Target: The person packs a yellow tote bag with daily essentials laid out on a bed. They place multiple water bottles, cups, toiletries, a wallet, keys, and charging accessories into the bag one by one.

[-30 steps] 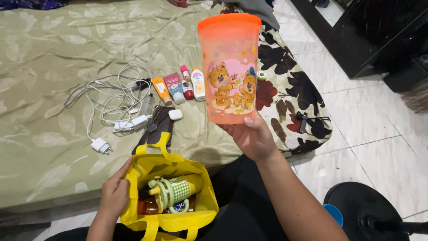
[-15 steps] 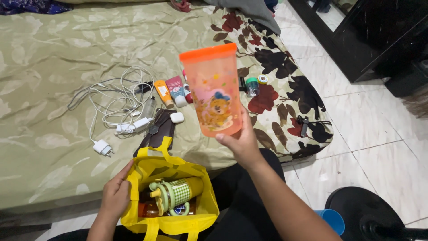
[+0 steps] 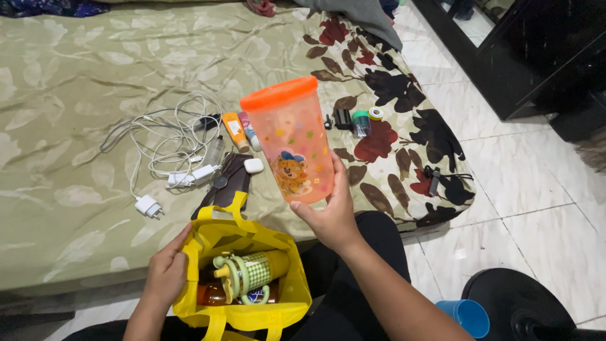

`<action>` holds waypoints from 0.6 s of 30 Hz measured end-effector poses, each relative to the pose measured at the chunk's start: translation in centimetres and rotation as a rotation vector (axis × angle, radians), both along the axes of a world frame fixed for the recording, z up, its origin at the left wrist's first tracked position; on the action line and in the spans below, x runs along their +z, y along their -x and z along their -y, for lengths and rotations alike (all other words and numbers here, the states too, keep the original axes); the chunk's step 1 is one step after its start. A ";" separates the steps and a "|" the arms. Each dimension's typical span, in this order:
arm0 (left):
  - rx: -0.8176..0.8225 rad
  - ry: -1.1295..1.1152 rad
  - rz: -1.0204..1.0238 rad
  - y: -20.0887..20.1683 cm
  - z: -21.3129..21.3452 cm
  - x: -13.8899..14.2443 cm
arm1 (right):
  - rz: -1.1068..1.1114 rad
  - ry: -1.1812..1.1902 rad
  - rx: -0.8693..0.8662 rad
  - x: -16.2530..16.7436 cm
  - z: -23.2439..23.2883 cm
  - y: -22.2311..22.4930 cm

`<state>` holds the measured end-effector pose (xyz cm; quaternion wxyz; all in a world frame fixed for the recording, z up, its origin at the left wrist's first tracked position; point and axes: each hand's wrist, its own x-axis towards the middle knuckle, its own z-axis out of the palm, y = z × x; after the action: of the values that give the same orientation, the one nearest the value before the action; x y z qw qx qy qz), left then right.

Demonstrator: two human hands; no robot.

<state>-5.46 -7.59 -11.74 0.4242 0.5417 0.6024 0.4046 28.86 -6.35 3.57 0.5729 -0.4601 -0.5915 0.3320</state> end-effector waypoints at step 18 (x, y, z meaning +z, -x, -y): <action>-0.115 -0.196 -0.247 -1.1 -0.4 4.3 | -0.155 0.441 0.687 -4.6 2.3 -0.9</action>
<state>-4.32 -7.23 -7.46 0.3145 0.6599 0.5754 0.3669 29.75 -8.69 -1.01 0.3594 -0.3214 -0.5805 0.6562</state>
